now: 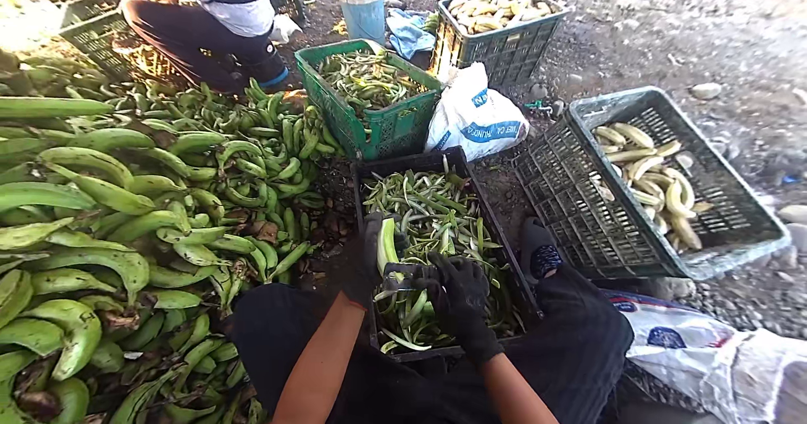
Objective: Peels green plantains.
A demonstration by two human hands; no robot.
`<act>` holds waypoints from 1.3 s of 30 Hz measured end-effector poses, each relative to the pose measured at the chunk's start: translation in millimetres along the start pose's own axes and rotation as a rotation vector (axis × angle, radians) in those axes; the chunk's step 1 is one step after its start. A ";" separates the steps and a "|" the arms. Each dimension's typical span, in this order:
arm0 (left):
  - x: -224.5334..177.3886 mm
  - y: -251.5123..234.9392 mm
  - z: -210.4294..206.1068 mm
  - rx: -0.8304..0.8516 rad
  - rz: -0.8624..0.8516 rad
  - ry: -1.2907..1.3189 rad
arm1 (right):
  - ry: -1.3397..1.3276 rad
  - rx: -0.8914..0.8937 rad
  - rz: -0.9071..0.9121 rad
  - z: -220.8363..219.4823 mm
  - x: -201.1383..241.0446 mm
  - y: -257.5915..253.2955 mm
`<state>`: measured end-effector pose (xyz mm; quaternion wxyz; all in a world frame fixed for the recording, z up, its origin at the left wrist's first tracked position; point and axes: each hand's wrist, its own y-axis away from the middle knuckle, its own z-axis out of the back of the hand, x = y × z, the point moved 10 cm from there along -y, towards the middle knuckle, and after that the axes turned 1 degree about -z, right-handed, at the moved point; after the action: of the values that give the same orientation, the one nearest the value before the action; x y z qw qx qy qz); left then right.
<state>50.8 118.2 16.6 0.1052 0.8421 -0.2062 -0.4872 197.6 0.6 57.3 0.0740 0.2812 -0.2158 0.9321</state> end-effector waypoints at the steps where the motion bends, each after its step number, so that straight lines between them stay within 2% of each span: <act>1: -0.4 0.7 -0.5 -0.004 -0.050 -0.101 | -0.006 0.096 -0.080 -4.9 -4.4 -5.2; 4: -14.5 11.4 -10.7 0.048 -0.271 -0.424 | -0.090 0.365 -0.314 -28.1 -15.4 -20.9; 6: -20.3 21.3 -23.3 0.052 -0.324 -0.536 | -0.205 0.413 -0.408 -39.4 -20.3 -35.8; 9: -26.8 36.9 -32.4 0.045 -0.307 -0.632 | -0.301 0.419 -0.424 -42.2 -25.2 -53.8; 12: -32.8 21.1 -15.0 0.017 -0.304 -0.328 | -0.225 0.347 -0.358 -27.8 -21.3 -53.1; 15: -31.3 11.3 2.8 -0.005 -0.201 -0.058 | -0.116 0.288 -0.114 -10.9 -5.8 -33.2; 18: -29.2 8.9 12.8 -0.087 -0.137 -0.041 | -0.060 0.230 0.075 -1.8 8.7 -11.2; 20: -27.8 11.5 7.9 -0.078 -0.174 -0.166 | -0.039 0.279 -0.014 -4.2 5.1 -12.4; 22: -19.8 14.2 -5.4 0.048 -0.221 -0.306 | -0.037 0.329 -0.195 -12.3 -5.4 -25.9; 24: -14.1 19.1 -12.7 0.082 -0.215 -0.356 | -0.071 0.377 -0.371 -26.0 -22.6 -41.2; 27: -17.1 28.4 -13.7 0.093 -0.185 -0.349 | -0.304 0.352 -0.462 -31.2 -50.7 -54.6; 30: -25.3 25.7 7.3 0.086 -0.235 -0.635 | -0.577 0.327 -0.469 -32.8 -99.6 -40.4; 33: -13.8 21.0 22.0 0.065 -0.171 -1.240 | -0.851 0.297 -0.634 -16.7 -151.6 3.2; 36: 32.4 19.8 23.3 0.288 0.072 -1.725 | -1.160 0.285 -0.845 -25.3 -184.8 66.1; 38: 65.7 20.8 15.7 0.495 0.208 -1.831 | -1.329 0.238 -1.008 -37.2 -188.9 100.1; 39: 74.8 19.5 2.1 0.572 0.234 -1.851 | -1.331 0.207 -1.059 -39.6 -188.3 108.3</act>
<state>77.2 67.2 -35.2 -0.2593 0.0945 -0.4000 -0.8740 306.6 -81.9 -116.1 0.3314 0.8389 0.0316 0.4307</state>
